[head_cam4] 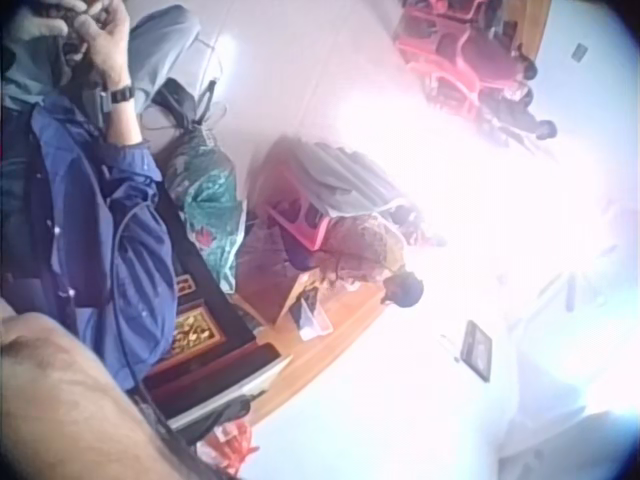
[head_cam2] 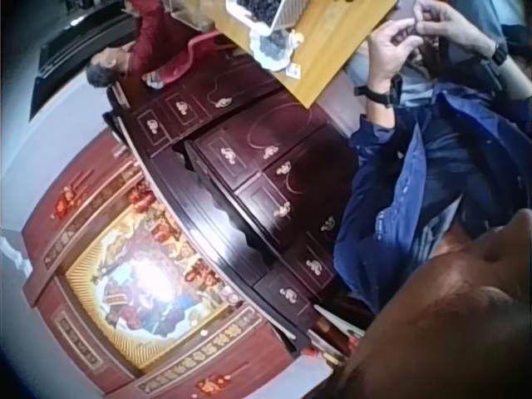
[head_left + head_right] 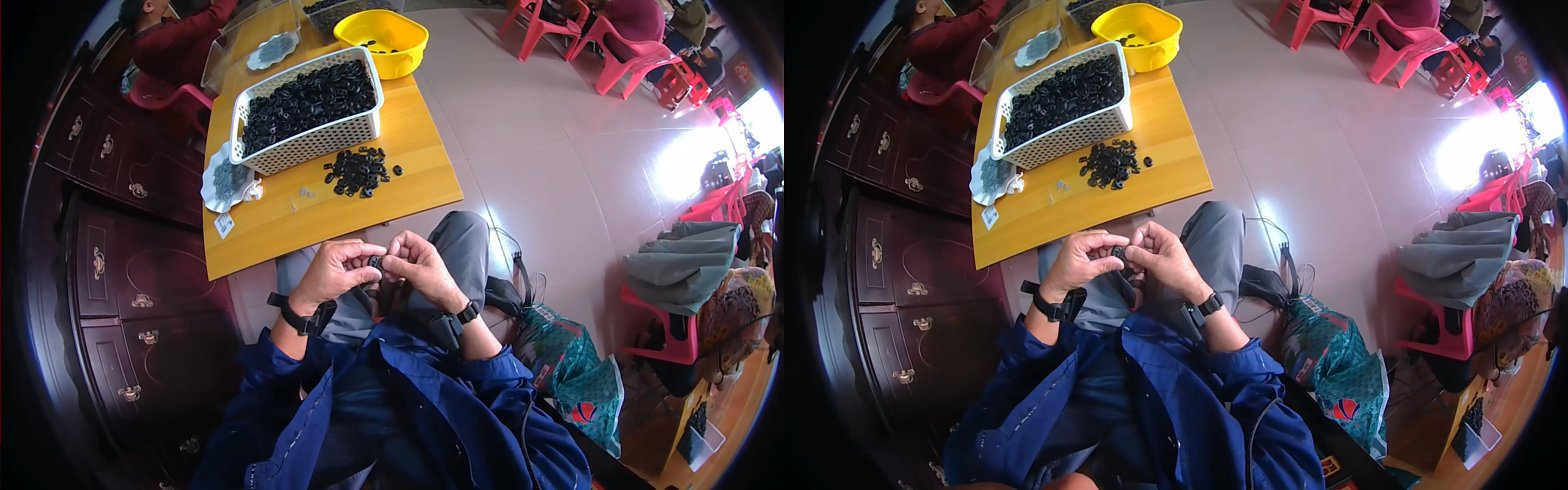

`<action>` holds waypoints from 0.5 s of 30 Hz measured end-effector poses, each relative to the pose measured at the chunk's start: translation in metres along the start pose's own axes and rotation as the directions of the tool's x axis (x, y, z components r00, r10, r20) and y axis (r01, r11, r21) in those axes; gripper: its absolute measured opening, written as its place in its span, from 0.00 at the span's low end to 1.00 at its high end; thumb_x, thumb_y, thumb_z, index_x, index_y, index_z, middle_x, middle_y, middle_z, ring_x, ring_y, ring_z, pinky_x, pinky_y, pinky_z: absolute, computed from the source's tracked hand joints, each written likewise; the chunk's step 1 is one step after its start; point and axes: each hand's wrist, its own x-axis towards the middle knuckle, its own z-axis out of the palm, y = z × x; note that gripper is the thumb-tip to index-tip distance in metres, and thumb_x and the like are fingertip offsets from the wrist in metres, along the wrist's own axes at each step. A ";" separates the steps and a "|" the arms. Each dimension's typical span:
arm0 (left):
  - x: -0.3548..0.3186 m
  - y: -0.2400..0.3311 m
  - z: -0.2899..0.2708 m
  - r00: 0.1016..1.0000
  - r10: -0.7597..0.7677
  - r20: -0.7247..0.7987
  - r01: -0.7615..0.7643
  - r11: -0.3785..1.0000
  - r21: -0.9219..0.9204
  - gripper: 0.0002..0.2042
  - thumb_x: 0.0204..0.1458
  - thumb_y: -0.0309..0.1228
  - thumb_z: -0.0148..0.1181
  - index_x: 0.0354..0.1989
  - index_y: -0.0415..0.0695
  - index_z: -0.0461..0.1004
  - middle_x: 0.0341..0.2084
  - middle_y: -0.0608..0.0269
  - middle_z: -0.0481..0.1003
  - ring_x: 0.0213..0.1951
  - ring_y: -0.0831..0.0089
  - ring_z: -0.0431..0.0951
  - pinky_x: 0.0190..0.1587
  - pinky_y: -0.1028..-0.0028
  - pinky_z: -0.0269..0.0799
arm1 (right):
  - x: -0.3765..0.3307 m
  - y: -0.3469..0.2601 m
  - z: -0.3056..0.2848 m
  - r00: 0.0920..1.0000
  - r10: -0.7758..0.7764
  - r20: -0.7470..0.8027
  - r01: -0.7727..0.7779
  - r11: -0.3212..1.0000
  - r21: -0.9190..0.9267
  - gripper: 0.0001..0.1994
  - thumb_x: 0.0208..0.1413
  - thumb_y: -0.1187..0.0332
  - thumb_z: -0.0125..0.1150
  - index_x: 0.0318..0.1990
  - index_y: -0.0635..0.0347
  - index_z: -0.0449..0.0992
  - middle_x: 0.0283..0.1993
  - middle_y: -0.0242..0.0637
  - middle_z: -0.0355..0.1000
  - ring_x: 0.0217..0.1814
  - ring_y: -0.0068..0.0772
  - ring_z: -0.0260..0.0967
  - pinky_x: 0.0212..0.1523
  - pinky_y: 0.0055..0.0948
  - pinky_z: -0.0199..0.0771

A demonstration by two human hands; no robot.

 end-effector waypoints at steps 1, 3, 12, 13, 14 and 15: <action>0.000 0.000 0.000 1.000 0.004 0.001 -0.004 1.000 0.004 0.15 0.48 0.20 0.71 0.46 0.38 0.82 0.22 0.76 0.71 0.24 0.89 0.70 0.27 0.85 0.67 | 0.000 0.001 0.000 1.000 -0.005 -0.004 0.005 1.000 0.030 0.07 0.63 0.76 0.61 0.40 0.59 0.67 0.33 0.27 0.70 0.32 0.15 0.70 0.33 0.17 0.73; 0.000 -0.002 0.000 1.000 -0.001 0.003 0.001 1.000 -0.031 0.15 0.48 0.20 0.71 0.46 0.38 0.82 0.22 0.76 0.71 0.24 0.89 0.70 0.27 0.85 0.67 | 0.000 0.000 0.002 1.000 -0.011 -0.007 0.011 0.998 0.061 0.07 0.63 0.77 0.61 0.40 0.59 0.67 0.33 0.28 0.71 0.32 0.16 0.70 0.33 0.17 0.73; 0.001 -0.006 -0.002 1.000 -0.005 0.008 0.005 0.998 -0.060 0.14 0.49 0.21 0.71 0.46 0.39 0.82 0.22 0.78 0.69 0.23 0.90 0.66 0.27 0.85 0.63 | -0.001 0.000 0.006 0.998 -0.024 -0.060 0.029 0.997 0.077 0.07 0.63 0.77 0.62 0.41 0.60 0.68 0.33 0.29 0.73 0.32 0.17 0.72 0.35 0.17 0.75; 0.002 -0.006 -0.002 1.000 0.007 0.010 -0.007 0.999 -0.054 0.14 0.49 0.22 0.71 0.46 0.39 0.82 0.21 0.78 0.68 0.23 0.90 0.66 0.27 0.85 0.62 | -0.001 -0.001 0.007 0.998 -0.004 -0.067 0.009 0.997 0.075 0.07 0.63 0.76 0.62 0.41 0.60 0.68 0.33 0.29 0.73 0.32 0.16 0.72 0.35 0.17 0.75; 0.001 -0.006 -0.003 1.000 0.007 0.010 -0.006 0.999 -0.054 0.14 0.49 0.22 0.71 0.46 0.39 0.82 0.21 0.78 0.68 0.23 0.90 0.66 0.27 0.85 0.62 | -0.001 -0.001 0.007 0.997 0.016 -0.074 -0.010 0.997 0.074 0.07 0.63 0.76 0.62 0.41 0.60 0.68 0.33 0.29 0.73 0.32 0.16 0.72 0.35 0.17 0.75; 0.001 -0.006 -0.003 1.000 -0.004 0.009 0.005 0.997 -0.083 0.14 0.49 0.22 0.71 0.46 0.39 0.82 0.22 0.78 0.69 0.23 0.90 0.66 0.27 0.85 0.63 | -0.001 -0.002 0.008 0.997 0.015 -0.075 -0.009 0.997 0.075 0.07 0.63 0.76 0.62 0.41 0.60 0.68 0.33 0.29 0.73 0.32 0.16 0.72 0.35 0.17 0.75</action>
